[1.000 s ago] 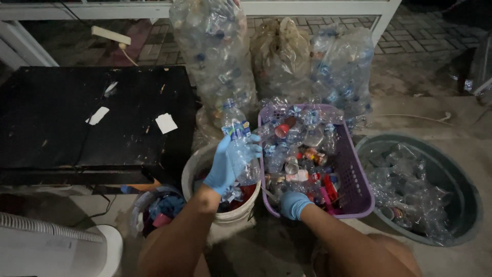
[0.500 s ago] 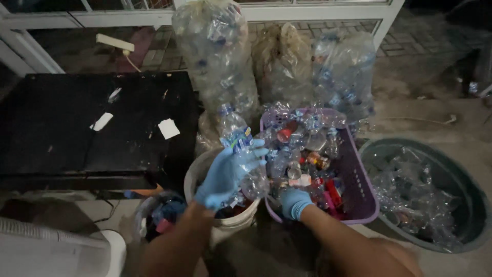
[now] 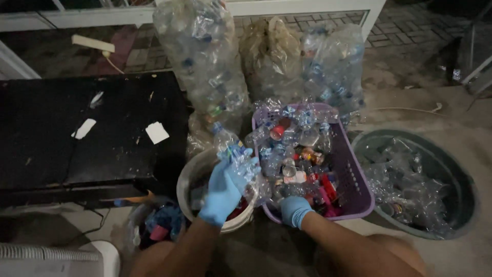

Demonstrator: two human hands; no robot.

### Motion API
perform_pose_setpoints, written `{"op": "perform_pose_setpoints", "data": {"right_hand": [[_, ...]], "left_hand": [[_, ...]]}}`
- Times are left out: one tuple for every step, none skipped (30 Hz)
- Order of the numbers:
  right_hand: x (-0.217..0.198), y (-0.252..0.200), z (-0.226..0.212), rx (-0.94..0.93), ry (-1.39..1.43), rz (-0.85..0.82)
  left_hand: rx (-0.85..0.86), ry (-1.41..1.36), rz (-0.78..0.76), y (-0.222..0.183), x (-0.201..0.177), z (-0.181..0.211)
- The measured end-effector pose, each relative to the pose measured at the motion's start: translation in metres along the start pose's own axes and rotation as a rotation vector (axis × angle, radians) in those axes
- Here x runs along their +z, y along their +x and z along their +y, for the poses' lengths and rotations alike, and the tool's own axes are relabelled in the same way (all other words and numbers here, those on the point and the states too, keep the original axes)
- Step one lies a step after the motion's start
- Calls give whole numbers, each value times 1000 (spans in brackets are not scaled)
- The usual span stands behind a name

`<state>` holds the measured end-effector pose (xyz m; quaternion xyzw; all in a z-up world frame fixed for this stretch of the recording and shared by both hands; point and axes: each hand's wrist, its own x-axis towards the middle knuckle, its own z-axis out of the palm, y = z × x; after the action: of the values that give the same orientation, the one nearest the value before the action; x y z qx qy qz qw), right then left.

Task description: The person sits on the floor and sorts plastic bottles from a purple basket. They use scissors to cut the labels off the bottles and place the cut pieces into a white bucket. The cleaned bottles are then placed into a green basin.

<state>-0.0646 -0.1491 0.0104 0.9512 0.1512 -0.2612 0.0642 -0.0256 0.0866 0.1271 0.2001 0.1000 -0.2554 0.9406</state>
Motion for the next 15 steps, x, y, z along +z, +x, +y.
{"op": "perform_pose_setpoints", "data": {"right_hand": [[3, 0, 3, -4, -4, -6], [4, 2, 7, 12, 34, -18], [5, 4, 11, 28, 71, -30], [21, 23, 27, 28, 67, -32], [37, 41, 43, -25, 73, -24], [52, 60, 59, -77, 80, -18], [32, 50, 62, -75, 75, -20], [13, 39, 65, -65, 304, 70], [-6, 29, 68, -54, 532, 162], [-32, 4, 60, -54, 527, 163], [-59, -21, 52, -29, 859, 306], [-86, -46, 43, 1, 1192, 450], [-97, -56, 39, 2, 1189, 453], [-108, -66, 35, -35, 1404, 511], [-119, -75, 31, -75, 1619, 569]], "left_hand": [[2, -7, 4, -3, 4, 1], [3, 18, -25, -3, 8, 4], [3, 44, -55, -4, 13, 7], [5, 39, -55, -16, 34, 3], [28, 22, -5, -27, 54, 0], [49, 3, 44, -38, 75, -2], [49, -2, 43, -34, 69, -6], [144, 21, -67, -30, 61, -10], [239, 44, -177, -26, 54, -14], [242, 41, -181, -24, 51, -14], [259, 21, -182, -22, 48, -14], [273, 2, -184, -19, 45, -14], [273, 0, -187, -23, 49, -13], [277, -6, -134, -28, 53, -12], [281, -12, -80, -33, 58, -12]]}}
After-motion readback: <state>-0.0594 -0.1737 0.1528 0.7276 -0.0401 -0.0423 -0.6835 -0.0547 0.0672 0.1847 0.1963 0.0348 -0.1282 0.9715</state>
